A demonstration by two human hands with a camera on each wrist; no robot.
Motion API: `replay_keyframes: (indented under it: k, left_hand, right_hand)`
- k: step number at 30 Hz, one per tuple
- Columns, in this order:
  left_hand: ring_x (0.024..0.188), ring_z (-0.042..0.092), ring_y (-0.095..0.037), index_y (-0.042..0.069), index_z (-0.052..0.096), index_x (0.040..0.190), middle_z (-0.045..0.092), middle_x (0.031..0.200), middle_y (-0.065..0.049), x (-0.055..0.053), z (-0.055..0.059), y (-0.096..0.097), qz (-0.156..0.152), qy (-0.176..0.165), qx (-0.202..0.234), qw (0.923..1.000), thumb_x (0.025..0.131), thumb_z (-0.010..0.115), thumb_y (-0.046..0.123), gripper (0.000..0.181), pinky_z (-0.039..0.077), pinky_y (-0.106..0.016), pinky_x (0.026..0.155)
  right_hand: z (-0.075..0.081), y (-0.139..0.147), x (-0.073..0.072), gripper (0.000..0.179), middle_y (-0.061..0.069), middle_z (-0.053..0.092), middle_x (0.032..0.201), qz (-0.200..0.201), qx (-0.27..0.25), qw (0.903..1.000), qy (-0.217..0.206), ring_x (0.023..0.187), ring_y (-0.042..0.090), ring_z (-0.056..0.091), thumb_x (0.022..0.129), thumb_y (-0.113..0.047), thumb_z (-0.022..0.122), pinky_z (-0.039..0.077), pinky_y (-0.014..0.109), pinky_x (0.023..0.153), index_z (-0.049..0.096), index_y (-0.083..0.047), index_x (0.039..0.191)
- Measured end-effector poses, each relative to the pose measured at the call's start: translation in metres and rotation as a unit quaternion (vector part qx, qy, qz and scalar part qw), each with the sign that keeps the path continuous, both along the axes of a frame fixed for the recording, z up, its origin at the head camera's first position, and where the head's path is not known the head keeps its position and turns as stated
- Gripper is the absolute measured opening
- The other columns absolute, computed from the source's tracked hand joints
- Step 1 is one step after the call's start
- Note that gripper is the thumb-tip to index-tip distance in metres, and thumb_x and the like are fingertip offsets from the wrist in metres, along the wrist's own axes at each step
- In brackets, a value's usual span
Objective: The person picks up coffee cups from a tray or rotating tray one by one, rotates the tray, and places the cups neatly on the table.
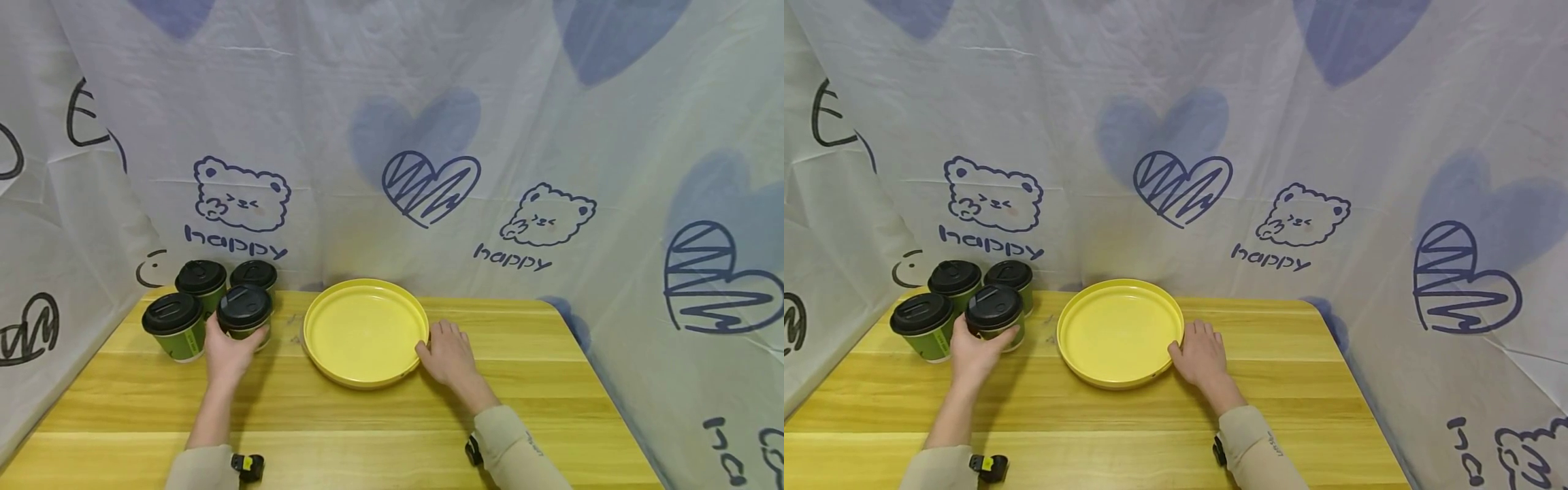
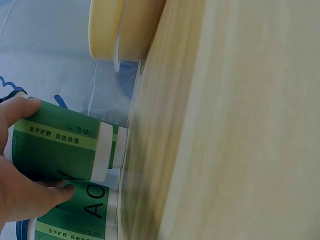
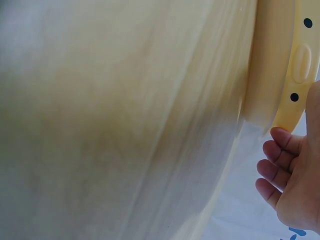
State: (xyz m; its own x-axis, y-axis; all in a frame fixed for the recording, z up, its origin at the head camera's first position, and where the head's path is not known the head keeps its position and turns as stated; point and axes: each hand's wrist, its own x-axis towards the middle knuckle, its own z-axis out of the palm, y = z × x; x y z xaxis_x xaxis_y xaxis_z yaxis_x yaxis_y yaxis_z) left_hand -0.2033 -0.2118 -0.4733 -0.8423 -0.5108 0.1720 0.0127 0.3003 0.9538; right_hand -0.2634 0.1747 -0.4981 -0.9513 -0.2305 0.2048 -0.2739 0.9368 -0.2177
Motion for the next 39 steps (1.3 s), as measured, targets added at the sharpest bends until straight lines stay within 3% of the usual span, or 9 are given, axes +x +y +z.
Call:
replay_keyframes:
  k: [7,18,39]
  left_hand:
    - [0.144,0.036,-0.051,-0.008,0.021,0.159,0.037,0.155,-0.035,0.0015,0.0018,-0.0046,0.025,-0.031,0.017,0.9991,0.085,0.081,0.012,0.097,0.029,-0.061,0.12]
    - [0.144,0.037,-0.05,-0.008,0.024,0.157,0.039,0.154,-0.034,-0.0024,-0.0025,-0.0085,0.054,-0.04,0.024,0.9974,0.084,0.082,0.01,0.095,0.029,-0.058,0.121]
    - [0.146,0.032,-0.051,-0.008,0.017,0.159,0.032,0.158,-0.035,-0.0058,-0.002,-0.0096,0.063,-0.042,0.033,0.9965,0.085,0.08,0.009,0.098,0.026,-0.056,0.124]
  right_hand:
    - [-0.0013,0.0002,0.0,0.036,0.013,0.058,0.109,-0.002,-0.002,1.0,0.002,0.101,0.031,0.05,0.099,-0.036,0.052,0.042,0.044,0.085,0.061,-0.003,0.111]
    - [-0.003,0.0003,0.0,0.035,0.012,0.058,0.108,-0.002,0.001,1.0,0.005,0.101,0.031,0.05,0.099,-0.036,0.053,0.042,0.044,0.084,0.061,-0.004,0.109]
    - [-0.0022,-0.0003,-0.0005,0.037,0.014,0.059,0.11,-0.006,-0.003,1.0,0.002,0.103,0.033,0.051,0.099,-0.036,0.052,0.043,0.045,0.087,0.062,-0.002,0.111]
